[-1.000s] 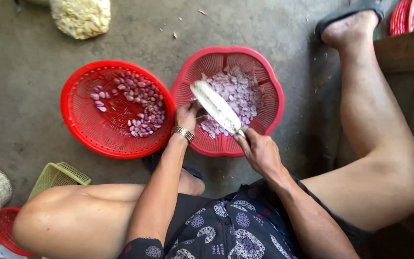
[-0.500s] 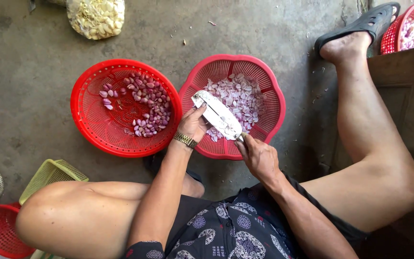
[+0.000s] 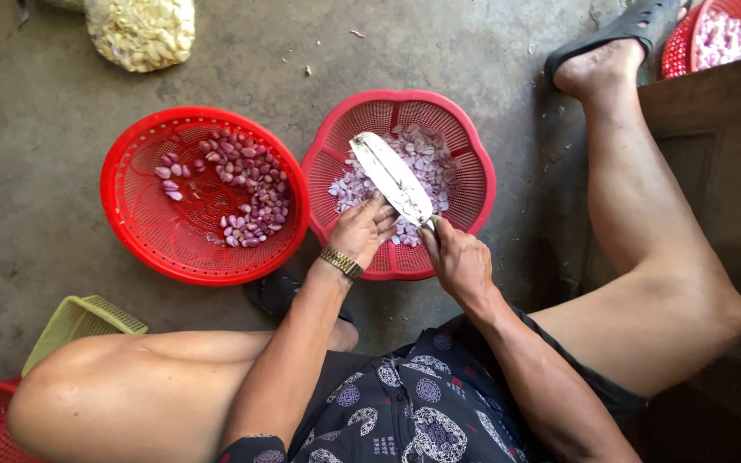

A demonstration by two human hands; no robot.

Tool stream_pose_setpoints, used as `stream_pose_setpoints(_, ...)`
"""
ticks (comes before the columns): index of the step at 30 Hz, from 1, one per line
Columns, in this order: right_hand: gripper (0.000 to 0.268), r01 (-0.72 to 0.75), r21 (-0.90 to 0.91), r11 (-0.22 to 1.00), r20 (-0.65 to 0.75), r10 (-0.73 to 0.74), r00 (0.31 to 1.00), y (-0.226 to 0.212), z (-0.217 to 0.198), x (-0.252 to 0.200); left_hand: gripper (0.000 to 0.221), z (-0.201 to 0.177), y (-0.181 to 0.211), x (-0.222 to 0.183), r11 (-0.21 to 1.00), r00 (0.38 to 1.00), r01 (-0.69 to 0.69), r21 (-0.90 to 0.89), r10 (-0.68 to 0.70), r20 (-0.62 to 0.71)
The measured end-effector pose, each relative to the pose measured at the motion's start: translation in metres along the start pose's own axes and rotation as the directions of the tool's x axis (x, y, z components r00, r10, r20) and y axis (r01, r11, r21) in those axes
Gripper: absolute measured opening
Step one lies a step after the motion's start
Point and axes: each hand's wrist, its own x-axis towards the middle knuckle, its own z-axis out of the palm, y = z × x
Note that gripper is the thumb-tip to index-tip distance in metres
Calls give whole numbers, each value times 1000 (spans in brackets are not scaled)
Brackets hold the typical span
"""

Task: Slicing shallots with a large knife and transferring them between plastic baskets

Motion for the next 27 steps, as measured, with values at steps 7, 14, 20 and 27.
stream_pose_setpoints(7,32,31,139,990,41,-37,998,-25,-22,-23,27,-41,17,28,988,988,-69,-140,87,126)
stream_pose_setpoints(14,32,38,42,998,-5,-38,999,-17,-15,-11,45,-34,-15,41,994,989,3,-109,-18,-144)
stream_pose_setpoints(20,37,-215,87,973,174,197,965,-13,-15,4,18,-41,-36,43,765,863,-207,610,436,-253)
stream_pose_setpoints(27,37,-306,174,936,265,254,930,-23,-24,6,27,-50,-10,-25,852,833,-218,477,417,-364)
